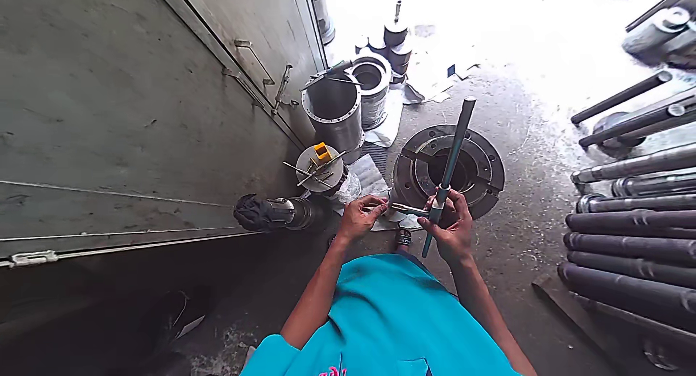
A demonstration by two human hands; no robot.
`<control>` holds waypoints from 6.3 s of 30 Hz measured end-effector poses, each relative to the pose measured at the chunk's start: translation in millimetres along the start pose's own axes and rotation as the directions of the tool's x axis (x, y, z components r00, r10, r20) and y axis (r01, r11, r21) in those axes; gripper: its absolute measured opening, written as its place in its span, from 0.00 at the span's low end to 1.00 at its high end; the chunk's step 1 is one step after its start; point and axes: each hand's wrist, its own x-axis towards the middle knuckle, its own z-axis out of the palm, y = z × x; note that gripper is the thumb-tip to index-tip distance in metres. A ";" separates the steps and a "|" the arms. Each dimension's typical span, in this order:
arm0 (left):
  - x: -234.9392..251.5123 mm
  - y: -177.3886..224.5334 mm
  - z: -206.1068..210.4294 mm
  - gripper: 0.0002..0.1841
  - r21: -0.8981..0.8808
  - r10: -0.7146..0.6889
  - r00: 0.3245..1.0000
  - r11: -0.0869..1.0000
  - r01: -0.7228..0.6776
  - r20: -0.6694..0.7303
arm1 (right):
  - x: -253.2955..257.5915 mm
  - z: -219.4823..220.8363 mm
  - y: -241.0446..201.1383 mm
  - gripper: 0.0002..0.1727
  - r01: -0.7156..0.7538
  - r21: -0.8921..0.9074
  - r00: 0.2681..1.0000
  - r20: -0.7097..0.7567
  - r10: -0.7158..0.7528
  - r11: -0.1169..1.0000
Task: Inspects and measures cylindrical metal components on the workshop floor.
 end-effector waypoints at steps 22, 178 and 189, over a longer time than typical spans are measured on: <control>-3.7 -17.3 2.1 0.08 0.319 0.017 0.998 0.948 0.001 -0.053 | -4.7 -0.6 -0.6 0.46 -0.068 0.008 0.995 -0.075 0.069 0.998; 402.0 -119.8 -245.1 0.23 0.771 -0.193 0.977 0.607 0.193 -0.093 | 141.9 88.9 64.1 0.19 0.046 -0.980 0.974 0.001 -0.225 0.195; 483.0 -233.5 -242.6 0.21 0.900 -0.174 0.979 0.436 -0.023 0.110 | 143.8 86.7 64.0 0.17 0.032 -0.985 0.987 0.004 -0.161 0.172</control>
